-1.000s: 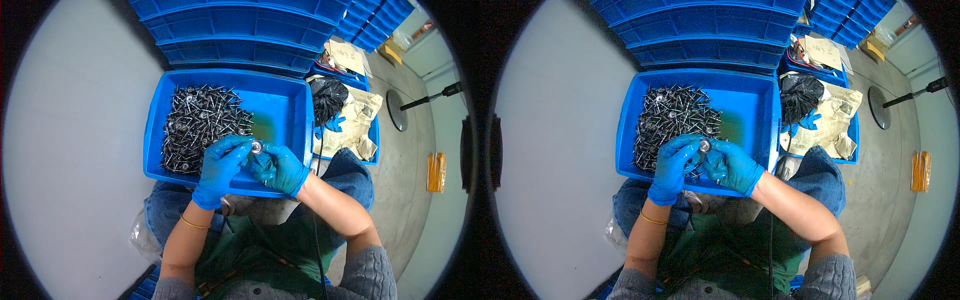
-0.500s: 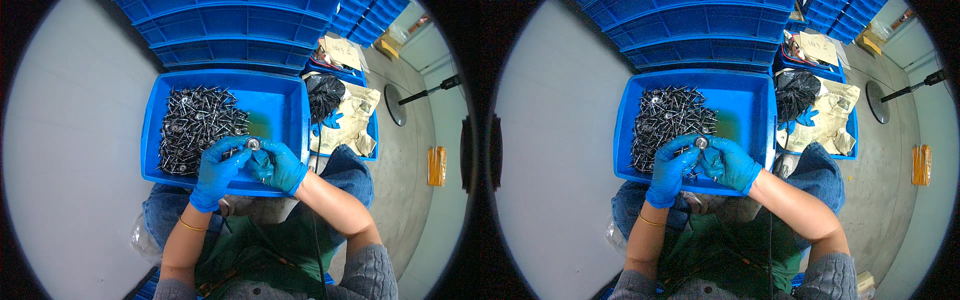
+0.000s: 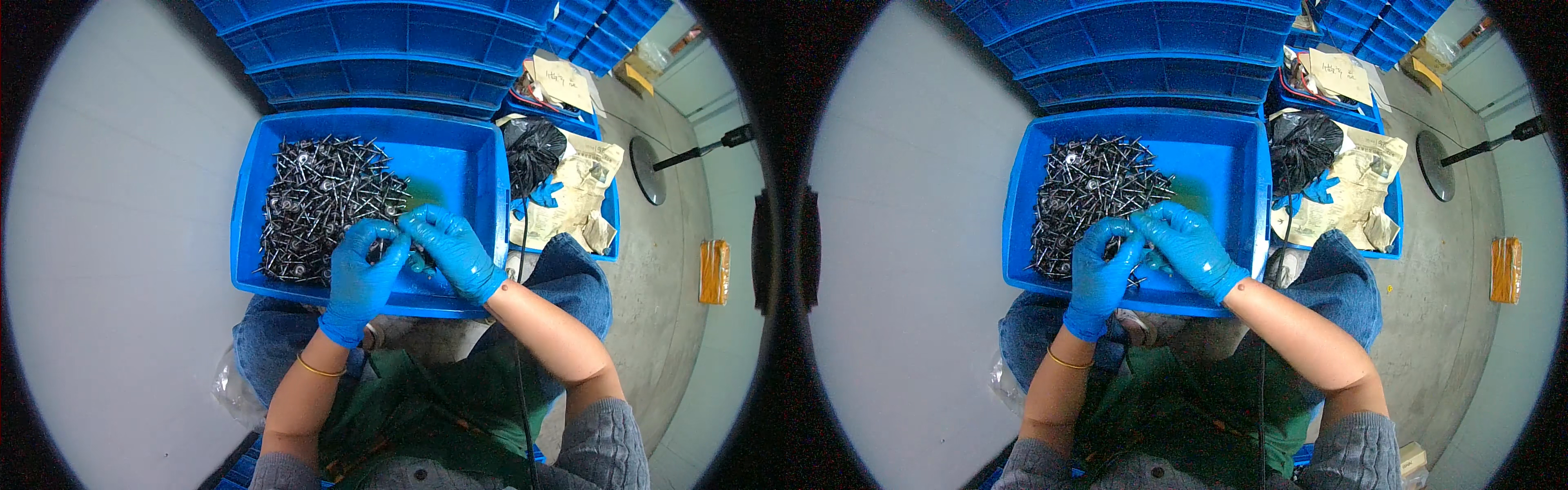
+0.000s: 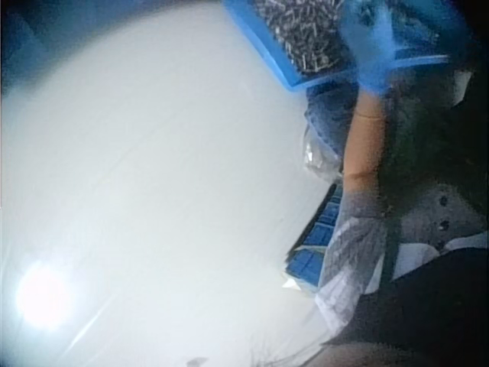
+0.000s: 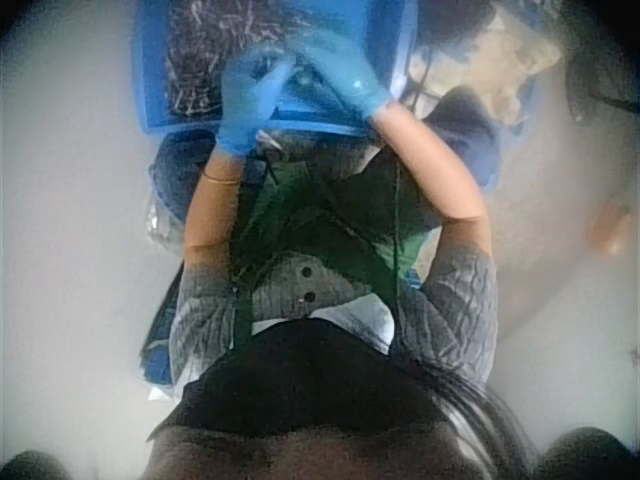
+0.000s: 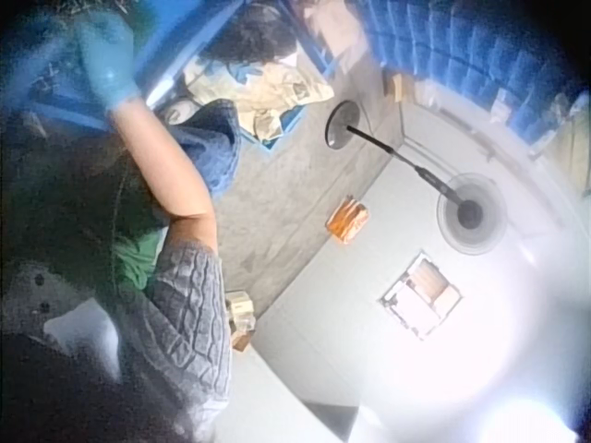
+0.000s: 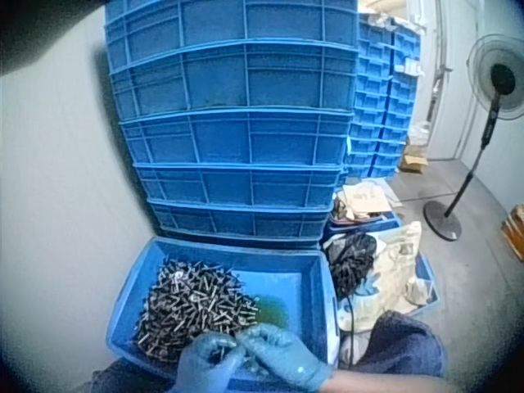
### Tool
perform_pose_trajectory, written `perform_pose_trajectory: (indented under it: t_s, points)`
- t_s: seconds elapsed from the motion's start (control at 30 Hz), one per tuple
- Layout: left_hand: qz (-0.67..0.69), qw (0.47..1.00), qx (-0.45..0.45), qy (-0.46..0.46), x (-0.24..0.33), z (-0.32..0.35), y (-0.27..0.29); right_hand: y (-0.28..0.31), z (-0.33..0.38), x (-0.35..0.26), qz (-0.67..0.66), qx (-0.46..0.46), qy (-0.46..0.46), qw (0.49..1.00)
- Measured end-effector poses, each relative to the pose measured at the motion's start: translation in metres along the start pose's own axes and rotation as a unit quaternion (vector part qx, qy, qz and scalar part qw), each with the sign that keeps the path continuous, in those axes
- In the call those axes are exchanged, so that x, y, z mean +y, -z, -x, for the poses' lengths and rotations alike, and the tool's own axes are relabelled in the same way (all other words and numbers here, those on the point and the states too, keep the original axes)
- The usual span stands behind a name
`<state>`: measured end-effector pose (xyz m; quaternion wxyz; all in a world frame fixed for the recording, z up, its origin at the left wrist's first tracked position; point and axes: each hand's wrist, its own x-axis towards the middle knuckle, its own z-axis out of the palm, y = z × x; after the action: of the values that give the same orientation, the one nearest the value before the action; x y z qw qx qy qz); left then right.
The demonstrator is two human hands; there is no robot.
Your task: The person sits on the floor and repeatedly picks up small metal fasteners from a blue bin. They insert each fastener into a cylindrical tool held in their left hand, then remove it and place it into a green bowl on the floor. The process is repeated continuously throughout the video.
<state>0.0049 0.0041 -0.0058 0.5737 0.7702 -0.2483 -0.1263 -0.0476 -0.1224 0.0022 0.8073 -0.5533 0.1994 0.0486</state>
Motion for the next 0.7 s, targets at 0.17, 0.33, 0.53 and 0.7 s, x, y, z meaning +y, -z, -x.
perform_pose_trajectory:
  t_s: [0.17, 0.33, 0.53, 0.7]
  points:
    - [0.004, 1.0, 0.03, -0.002, 0.001, 0.001, -0.002, 0.008, -0.004, 0.003, -0.033, -0.039, -0.007, 0.999]
    - [0.101, 0.989, 0.049, 0.091, 0.004, 0.001, -0.002, 0.014, -0.001, 0.008, -0.045, -0.056, 0.022, 0.997]
    - [0.173, 0.968, 0.082, 0.16, 0.004, 0.001, 0.001, 0.005, 0.002, -0.003, -0.024, -0.114, 0.028, 0.993]
    - [0.207, 0.958, 0.088, 0.177, 0.004, 0.002, 0.001, 0.004, 0.003, -0.003, -0.03, -0.113, 0.022, 0.993]
